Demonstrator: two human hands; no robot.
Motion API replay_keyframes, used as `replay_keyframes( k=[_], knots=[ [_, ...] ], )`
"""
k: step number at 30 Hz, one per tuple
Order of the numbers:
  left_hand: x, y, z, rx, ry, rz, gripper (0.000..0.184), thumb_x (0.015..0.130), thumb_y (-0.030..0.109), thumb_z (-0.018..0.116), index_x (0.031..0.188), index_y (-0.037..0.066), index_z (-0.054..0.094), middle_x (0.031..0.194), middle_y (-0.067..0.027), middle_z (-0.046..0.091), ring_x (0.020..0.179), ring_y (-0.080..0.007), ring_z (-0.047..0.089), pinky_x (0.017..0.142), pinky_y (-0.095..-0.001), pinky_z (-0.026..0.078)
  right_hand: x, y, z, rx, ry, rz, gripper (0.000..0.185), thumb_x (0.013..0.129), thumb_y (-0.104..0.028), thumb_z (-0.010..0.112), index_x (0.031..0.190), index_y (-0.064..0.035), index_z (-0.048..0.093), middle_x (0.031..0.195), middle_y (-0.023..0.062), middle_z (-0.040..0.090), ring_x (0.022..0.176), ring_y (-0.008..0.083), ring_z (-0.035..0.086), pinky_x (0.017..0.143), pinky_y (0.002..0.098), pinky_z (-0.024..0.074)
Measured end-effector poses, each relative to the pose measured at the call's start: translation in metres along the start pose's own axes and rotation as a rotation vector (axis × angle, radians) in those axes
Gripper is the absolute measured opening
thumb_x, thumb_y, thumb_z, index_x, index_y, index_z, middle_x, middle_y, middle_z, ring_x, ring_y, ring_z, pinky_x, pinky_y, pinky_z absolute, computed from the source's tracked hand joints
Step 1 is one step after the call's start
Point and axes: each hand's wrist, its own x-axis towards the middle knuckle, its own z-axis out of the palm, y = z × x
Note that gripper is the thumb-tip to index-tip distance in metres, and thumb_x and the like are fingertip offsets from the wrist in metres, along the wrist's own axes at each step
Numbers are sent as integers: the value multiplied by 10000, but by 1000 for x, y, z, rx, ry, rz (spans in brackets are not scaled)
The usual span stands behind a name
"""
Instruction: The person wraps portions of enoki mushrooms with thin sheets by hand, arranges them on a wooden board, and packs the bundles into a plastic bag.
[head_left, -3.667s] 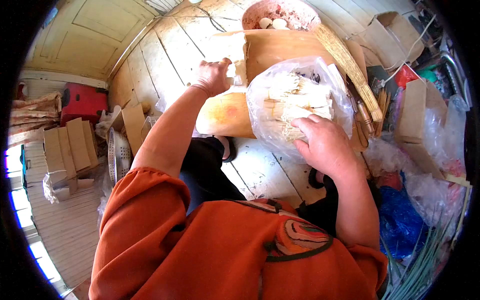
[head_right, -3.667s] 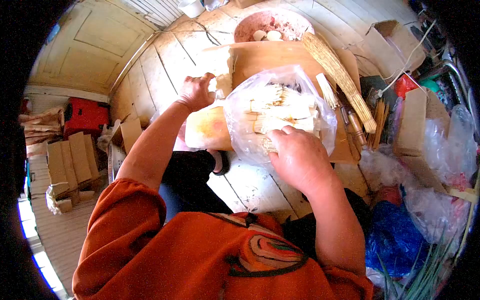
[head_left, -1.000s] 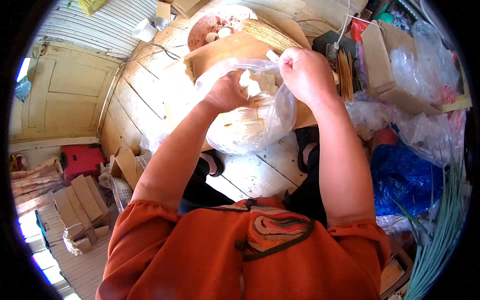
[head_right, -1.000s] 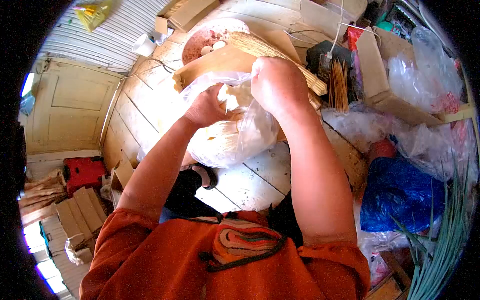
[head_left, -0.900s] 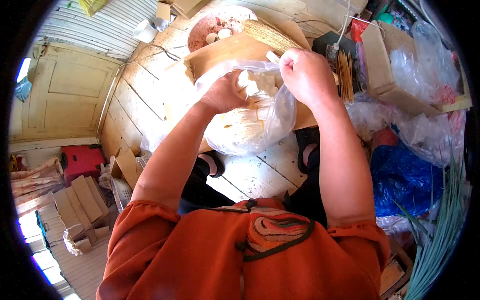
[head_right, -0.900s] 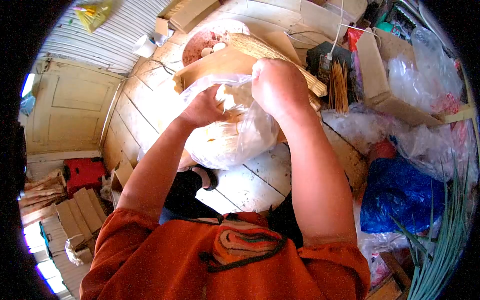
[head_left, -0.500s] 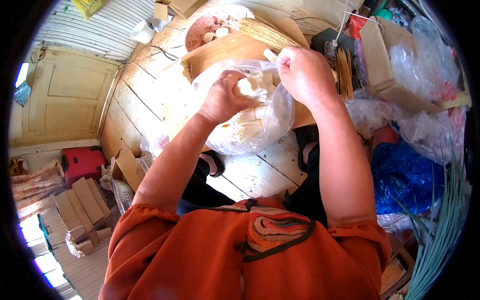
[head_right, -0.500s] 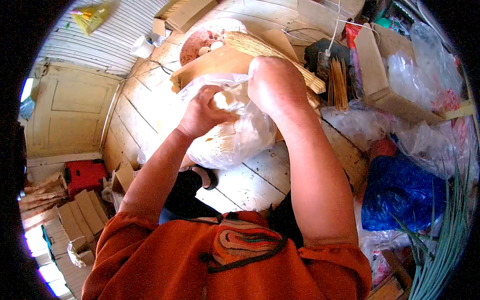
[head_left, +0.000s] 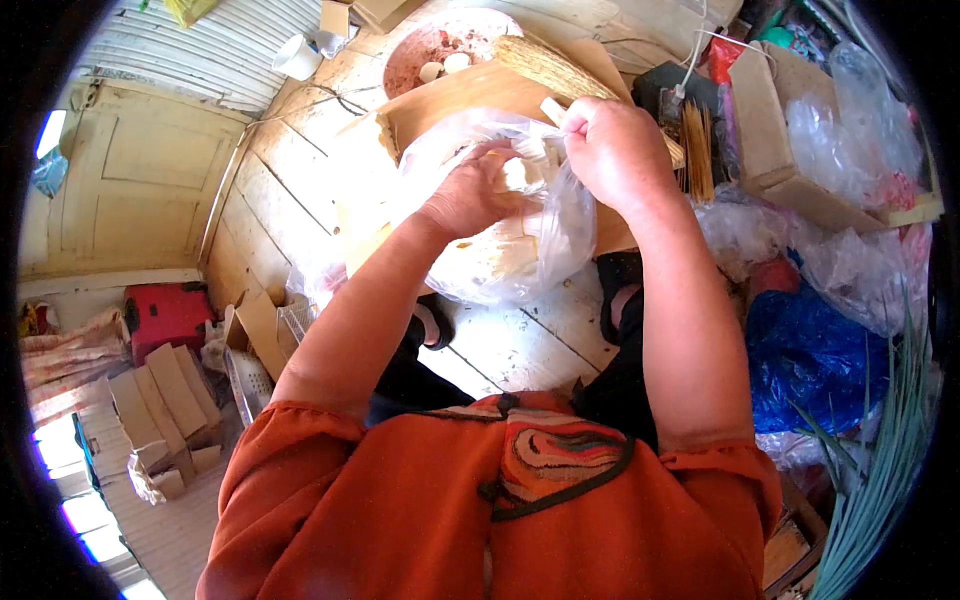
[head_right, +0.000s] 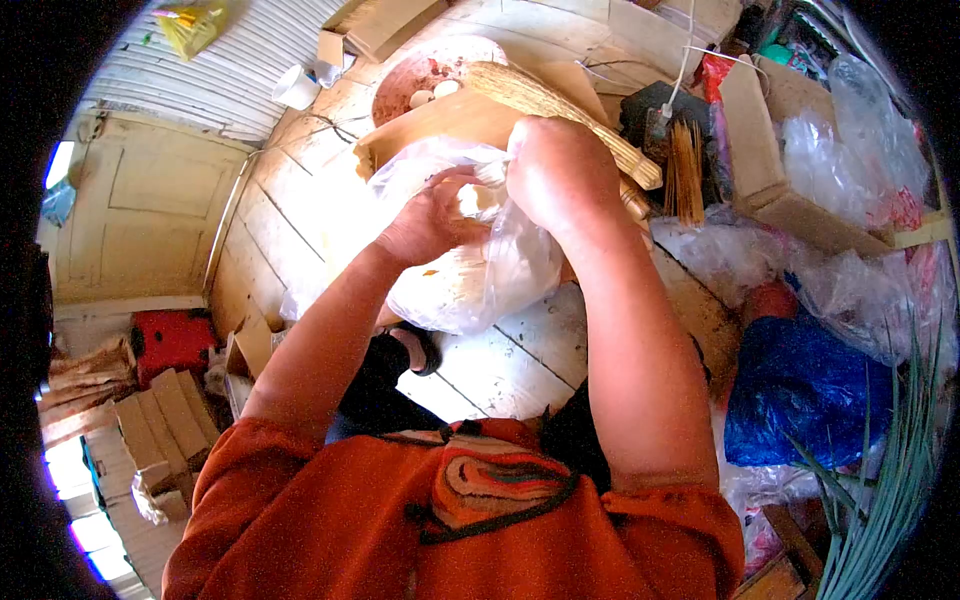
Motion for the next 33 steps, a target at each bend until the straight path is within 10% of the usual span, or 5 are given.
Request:
replay_keyframes(
  k=[10,33],
  knots=[
    [-21,2,0,58,218,241,446,672,108,781,1097,44,660,1350,-127,477,1290,-332,414,1079,-406,364,1,0,1,-24,-21,-2,126,830,-131,590,857,-73,698,872,163,690,851,349,658,780,438,513],
    [-15,-2,44,173,365,143,501,619,147,799,1108,144,690,1315,-127,516,1202,-316,507,1022,-429,430,1,-2,10,-19,-42,-19,150,797,-113,596,898,-91,705,901,159,692,863,350,662,775,438,513]
  ],
)
